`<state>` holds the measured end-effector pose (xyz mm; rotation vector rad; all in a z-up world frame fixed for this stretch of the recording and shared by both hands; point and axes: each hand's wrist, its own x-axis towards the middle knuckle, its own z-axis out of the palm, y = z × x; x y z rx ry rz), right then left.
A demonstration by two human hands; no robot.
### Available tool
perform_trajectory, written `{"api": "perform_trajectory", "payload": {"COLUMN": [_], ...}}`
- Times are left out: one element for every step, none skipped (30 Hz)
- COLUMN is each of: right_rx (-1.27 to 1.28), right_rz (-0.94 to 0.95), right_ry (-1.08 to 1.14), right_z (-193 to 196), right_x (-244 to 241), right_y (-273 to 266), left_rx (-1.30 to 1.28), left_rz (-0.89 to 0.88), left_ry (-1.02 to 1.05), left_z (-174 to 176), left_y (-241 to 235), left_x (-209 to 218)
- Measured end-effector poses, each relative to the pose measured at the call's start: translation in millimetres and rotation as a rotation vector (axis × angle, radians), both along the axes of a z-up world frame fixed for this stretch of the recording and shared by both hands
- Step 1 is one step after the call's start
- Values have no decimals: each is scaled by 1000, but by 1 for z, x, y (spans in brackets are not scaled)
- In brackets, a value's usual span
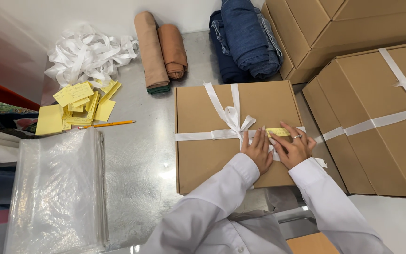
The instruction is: The person ties a white ribbon on a cardboard box and places it on a stack. They then open a clear plastic bag, place a folded brown garment inside, seal the bag, and put it into an open cardboard box.
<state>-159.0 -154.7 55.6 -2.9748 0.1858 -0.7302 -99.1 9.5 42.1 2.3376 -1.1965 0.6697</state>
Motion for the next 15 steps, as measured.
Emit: {"api": "perform_trajectory", "payload": {"right_rx": [-1,-10,-18,-18,-11,-4,-5,-6,-8,-9,-5,0,-2,8,19], "right_rz": [-4,-12,-18,-21,-21,-21,-24,-20,-16,-18,3,23,22,21,19], "right_ry": [-3,-5,-6,-6,5,16,13,15,19,18,27,37,38,63,89], "right_z": [1,3,3,3,3,3,4,5,6,9,11,13,12,11,10], "right_x": [1,1,1,1,1,1,1,2,1,1,1,0,1,1,1], "right_y": [1,2,3,4,5,5,6,7,8,9,10,11,11,10,10], "left_rx": [-1,-41,-79,-80,-96,-111,-112,-95,-77,-78,-52,-25,-27,-27,-25], "left_rz": [-4,-7,-8,-10,-1,9,6,-4,-13,-15,-21,-27,-28,-29,-31], "left_ry": [-3,14,33,33,70,107,104,157,213,212,238,264,265,258,250], "left_z": [-1,-2,-4,-8,-12,-16,-19,-22,-25,-23,-21,-20,-21,-21,-22], "left_y": [0,-1,0,0,-1,-1,-1,0,0,1,3,4,4,3,4], "left_x": [1,1,0,2,4,6,7,8,8,9,9,10,10,10,10]}}
